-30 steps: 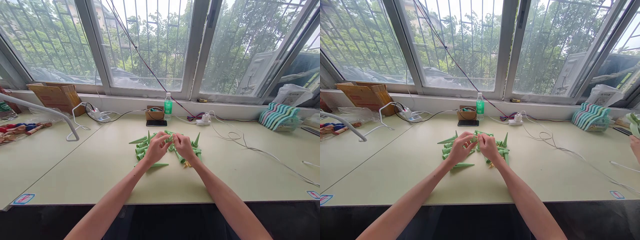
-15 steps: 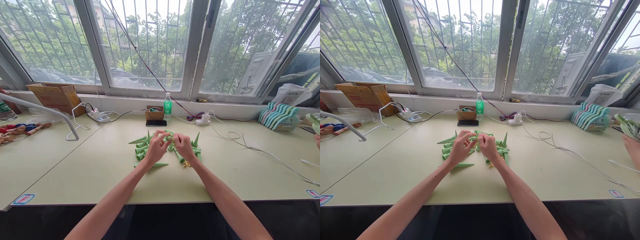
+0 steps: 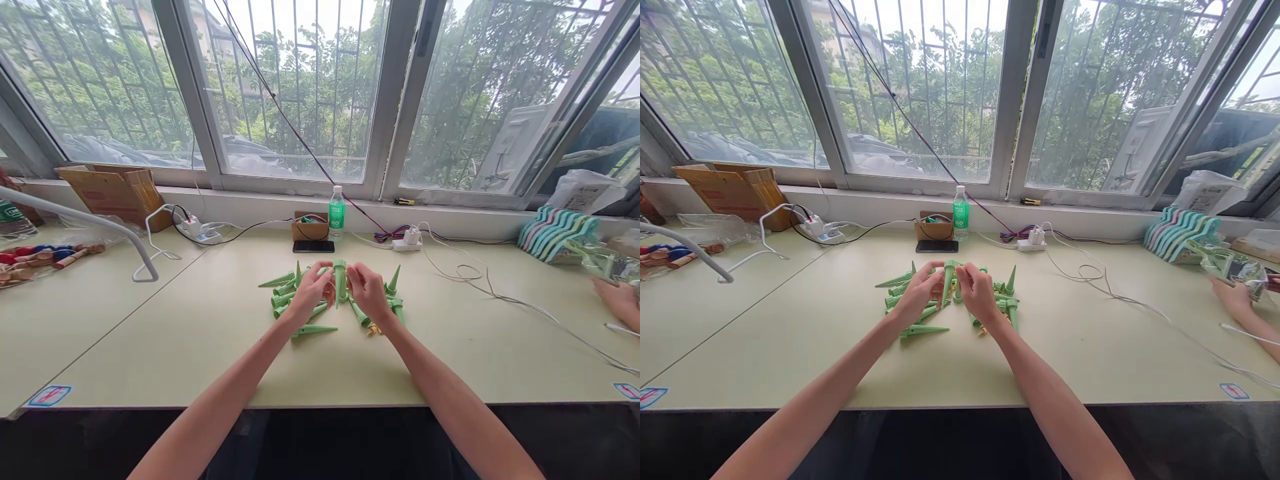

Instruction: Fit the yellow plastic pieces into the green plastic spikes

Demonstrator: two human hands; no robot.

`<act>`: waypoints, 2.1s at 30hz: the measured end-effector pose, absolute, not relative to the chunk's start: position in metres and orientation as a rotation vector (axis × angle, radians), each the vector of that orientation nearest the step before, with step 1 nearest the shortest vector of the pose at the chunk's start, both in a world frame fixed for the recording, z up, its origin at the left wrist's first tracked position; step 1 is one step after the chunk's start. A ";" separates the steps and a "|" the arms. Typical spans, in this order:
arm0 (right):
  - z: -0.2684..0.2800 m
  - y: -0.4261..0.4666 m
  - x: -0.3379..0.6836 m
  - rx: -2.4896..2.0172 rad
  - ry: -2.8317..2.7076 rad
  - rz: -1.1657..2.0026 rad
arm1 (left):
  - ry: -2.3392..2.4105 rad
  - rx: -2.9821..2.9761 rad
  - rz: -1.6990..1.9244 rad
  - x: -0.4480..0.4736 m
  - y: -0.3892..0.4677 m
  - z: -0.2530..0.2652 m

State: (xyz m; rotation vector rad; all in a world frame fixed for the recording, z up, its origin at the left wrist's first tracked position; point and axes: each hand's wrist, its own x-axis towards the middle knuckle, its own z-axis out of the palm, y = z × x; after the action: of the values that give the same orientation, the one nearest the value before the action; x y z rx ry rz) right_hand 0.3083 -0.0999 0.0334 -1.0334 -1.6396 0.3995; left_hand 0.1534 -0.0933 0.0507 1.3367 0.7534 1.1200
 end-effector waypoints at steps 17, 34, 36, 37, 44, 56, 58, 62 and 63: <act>0.030 -0.098 0.308 -1.029 -1.731 0.392 | 0.795 1.589 1.087 0.150 -0.099 0.054; 0.031 -0.098 0.307 -1.065 -1.706 0.406 | 0.807 1.675 1.123 0.150 -0.096 0.050; 0.031 -0.098 0.306 -1.068 -1.701 0.408 | 0.799 1.710 1.148 0.151 -0.096 0.047; 0.031 -0.097 0.306 -1.071 -1.699 0.408 | 0.806 1.734 1.166 0.151 -0.095 0.046; 0.033 -0.095 0.306 -1.080 -1.675 0.479 | 0.953 2.012 1.277 0.151 -0.098 0.042; 0.034 -0.099 0.305 -1.002 -1.639 0.606 | 0.877 2.072 1.347 0.155 -0.107 0.046; 0.035 -0.100 0.305 -0.986 -1.641 0.619 | 0.848 1.997 1.377 0.154 -0.106 0.047; 0.035 -0.102 0.306 -0.994 -1.679 0.598 | 0.898 1.718 1.449 0.152 -0.099 0.047; 0.035 -0.103 0.306 -0.996 -1.688 0.587 | 0.914 1.652 1.442 0.152 -0.098 0.047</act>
State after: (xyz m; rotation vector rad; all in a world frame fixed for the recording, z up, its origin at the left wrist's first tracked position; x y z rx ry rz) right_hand 0.3060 -0.1027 0.0352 -0.9962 -1.6882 0.5871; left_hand 0.1519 -0.0975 0.0473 1.6517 0.9135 1.4415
